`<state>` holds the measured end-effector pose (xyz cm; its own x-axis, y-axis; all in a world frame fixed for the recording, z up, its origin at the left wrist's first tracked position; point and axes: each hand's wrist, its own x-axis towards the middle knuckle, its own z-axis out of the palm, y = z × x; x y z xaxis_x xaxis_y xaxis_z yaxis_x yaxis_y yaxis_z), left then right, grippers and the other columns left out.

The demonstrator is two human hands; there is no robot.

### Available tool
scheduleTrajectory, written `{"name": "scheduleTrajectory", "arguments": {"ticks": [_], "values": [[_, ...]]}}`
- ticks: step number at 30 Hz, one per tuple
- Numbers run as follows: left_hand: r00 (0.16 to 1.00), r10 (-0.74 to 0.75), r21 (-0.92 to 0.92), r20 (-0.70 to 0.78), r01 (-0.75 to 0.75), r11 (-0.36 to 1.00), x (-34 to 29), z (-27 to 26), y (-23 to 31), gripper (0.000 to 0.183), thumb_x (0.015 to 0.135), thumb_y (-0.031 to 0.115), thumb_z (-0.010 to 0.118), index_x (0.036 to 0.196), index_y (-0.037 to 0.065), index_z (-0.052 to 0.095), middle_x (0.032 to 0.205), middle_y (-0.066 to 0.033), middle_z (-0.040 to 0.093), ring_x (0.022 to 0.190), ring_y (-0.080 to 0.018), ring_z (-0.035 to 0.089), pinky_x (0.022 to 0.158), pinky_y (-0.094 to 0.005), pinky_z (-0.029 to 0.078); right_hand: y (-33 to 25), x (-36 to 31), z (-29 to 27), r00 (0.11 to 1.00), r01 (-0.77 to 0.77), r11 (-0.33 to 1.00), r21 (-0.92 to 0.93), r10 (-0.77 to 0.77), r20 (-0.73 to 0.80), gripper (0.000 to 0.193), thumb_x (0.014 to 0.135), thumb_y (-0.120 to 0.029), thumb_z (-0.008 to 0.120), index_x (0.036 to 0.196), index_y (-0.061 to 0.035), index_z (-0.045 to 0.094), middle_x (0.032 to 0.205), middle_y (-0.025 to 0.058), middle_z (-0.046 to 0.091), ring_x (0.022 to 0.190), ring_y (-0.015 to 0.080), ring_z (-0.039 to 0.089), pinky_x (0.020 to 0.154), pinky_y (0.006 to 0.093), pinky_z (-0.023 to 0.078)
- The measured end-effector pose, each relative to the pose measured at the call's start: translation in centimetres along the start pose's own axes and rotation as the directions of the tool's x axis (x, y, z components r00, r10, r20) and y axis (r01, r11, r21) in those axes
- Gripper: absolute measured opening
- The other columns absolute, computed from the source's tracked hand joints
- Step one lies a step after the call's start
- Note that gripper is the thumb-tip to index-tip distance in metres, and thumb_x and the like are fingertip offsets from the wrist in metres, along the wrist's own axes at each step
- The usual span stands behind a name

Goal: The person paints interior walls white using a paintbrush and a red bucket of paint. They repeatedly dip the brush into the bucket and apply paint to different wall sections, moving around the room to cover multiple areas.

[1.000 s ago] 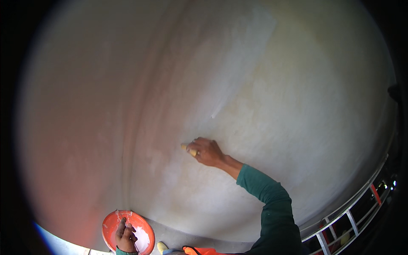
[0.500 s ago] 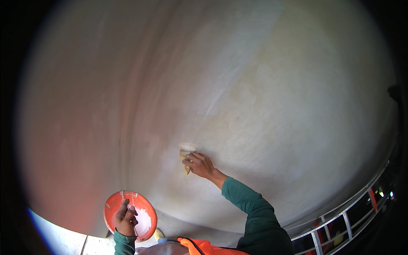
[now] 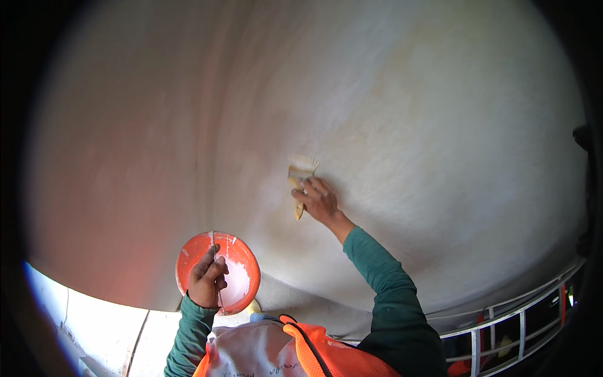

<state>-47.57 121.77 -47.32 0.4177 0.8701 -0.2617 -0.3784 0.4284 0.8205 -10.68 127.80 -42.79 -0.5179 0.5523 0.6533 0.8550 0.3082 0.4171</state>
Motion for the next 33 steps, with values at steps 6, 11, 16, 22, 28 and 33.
{"name": "scheduleTrajectory", "arguments": {"ticks": [6,11,16,22,28,33], "values": [[0.999,-0.020,-0.009,0.025,0.020,1.000,0.8,-1.2,0.4,0.065,0.103,0.030,0.061,0.153,-0.005,0.039,0.083,-0.0030,0.058,0.059,-0.0064,0.043,0.056,-0.0219,0.037,-8.2,-1.0,1.1,0.708,-0.613,0.310,0.726,0.624,0.331,0.009,0.089,-0.006,0.075,0.096,-0.0021,0.071,0.089,0.0074,0.075,0.082,0.0139,0.071,0.076,0.0291,0.056],[0.996,-0.022,-0.042,0.081,0.026,0.999,0.1,-0.6,1.0,0.048,0.106,0.034,0.057,0.139,0.000,0.052,0.084,-0.0020,0.057,0.060,-0.0065,0.040,0.055,-0.0235,0.033,-17.4,1.0,-1.0,0.666,-0.744,0.236,0.625,0.186,0.722,0.027,0.082,-0.021,0.080,0.098,-0.0002,0.072,0.089,0.0143,0.076,0.081,0.0272,0.075,0.074,0.0356,0.058],[0.991,-0.027,-0.042,0.134,0.032,0.999,-0.7,-0.6,1.7,0.044,0.106,0.034,0.056,0.135,0.000,0.054,0.084,-0.0019,0.056,0.061,-0.0069,0.041,0.055,-0.0243,0.032,-24.6,0.4,4.4,0.535,-0.759,0.447,0.474,0.013,0.845,0.030,0.080,-0.032,0.077,0.096,-0.0072,0.071,0.091,0.0148,0.075,0.088,0.0335,0.073,0.079,0.0435,0.057],[0.995,-0.046,-0.027,0.093,0.048,0.998,-0.5,-0.9,1.7,0.052,0.104,0.031,0.059,0.143,-0.004,0.049,0.084,-0.0018,0.057,0.060,-0.0065,0.043,0.054,-0.0235,0.034,-22.7,0.4,1.5,0.681,-0.671,0.519,0.529,0.149,0.717,0.023,0.085,-0.029,0.075,0.096,-0.0099,0.068,0.089,0.0124,0.074,0.086,0.0334,0.072,0.075,0.0435,0.056],[0.977,-0.015,-0.056,0.212,0.027,0.998,0.1,-1.4,1.2,0.060,0.103,0.026,0.059,0.150,-0.007,0.040,0.088,-0.0040,0.058,0.061,-0.0071,0.045,0.056,-0.0233,0.036,-22.3,-1.7,-1.4,0.604,-0.797,0.299,0.525,0.365,0.709,0.020,0.095,-0.025,0.070,0.098,-0.0056,0.066,0.082,0.0066,0.073,0.074,0.0224,0.072,0.070,0.0372,0.057],[0.985,0.004,-0.105,0.173,0.015,0.994,-0.5,-2.0,0.7,0.065,0.102,0.025,0.059,0.153,-0.007,0.036,0.088,-0.0040,0.057,0.061,-0.0074,0.043,0.058,-0.0242,0.038,-20.2,-6.8,-1.3,0.188,-0.439,-0.703,0.560,0.537,0.822,0.027,0.094,-0.027,0.074,0.110,-0.0088,0.063,0.094,0.0057,0.069,0.082,0.0211,0.070,0.067,0.0425,0.055]]}}
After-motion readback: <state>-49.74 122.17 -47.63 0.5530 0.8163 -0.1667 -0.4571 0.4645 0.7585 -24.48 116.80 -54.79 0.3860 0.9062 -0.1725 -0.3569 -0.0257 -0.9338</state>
